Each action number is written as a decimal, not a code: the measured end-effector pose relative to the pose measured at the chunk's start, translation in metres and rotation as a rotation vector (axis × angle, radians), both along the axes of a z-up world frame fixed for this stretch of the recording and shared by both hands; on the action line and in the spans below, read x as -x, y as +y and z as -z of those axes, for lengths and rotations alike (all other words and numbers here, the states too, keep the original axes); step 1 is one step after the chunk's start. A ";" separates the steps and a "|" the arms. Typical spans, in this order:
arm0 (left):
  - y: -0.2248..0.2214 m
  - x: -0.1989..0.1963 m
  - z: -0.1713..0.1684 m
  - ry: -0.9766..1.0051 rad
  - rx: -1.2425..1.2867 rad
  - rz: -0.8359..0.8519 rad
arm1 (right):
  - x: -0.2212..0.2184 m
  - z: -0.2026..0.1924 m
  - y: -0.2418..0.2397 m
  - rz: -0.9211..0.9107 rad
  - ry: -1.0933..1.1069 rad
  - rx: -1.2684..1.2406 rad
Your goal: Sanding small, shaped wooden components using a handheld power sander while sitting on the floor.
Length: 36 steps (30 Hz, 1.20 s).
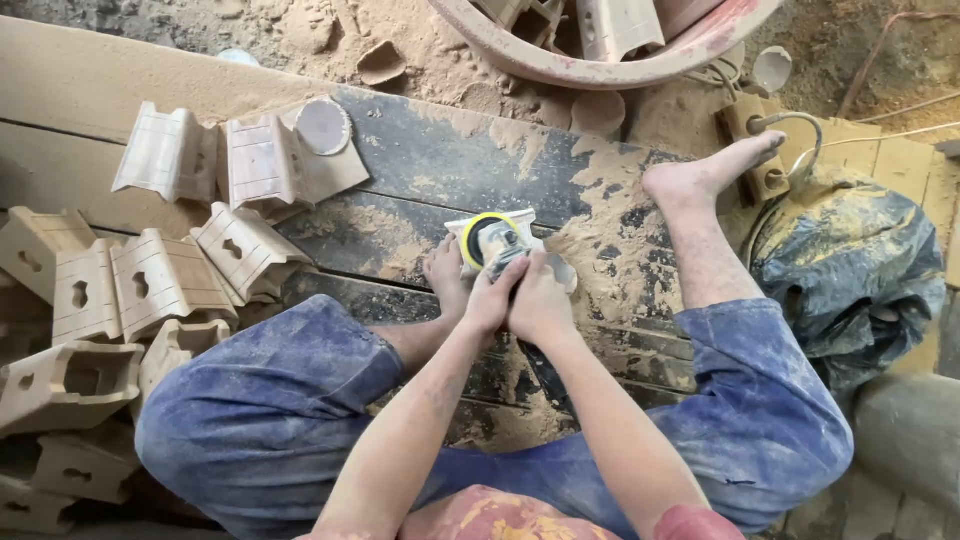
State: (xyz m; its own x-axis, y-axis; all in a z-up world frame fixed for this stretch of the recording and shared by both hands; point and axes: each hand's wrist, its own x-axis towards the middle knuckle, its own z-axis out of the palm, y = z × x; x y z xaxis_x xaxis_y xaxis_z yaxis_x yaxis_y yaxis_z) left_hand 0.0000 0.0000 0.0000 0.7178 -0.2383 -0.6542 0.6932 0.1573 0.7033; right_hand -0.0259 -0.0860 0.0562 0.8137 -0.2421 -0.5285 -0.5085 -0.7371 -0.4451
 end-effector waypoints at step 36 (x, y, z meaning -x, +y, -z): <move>-0.003 -0.011 -0.017 -0.005 0.002 0.007 | -0.013 0.010 -0.005 -0.024 0.058 0.013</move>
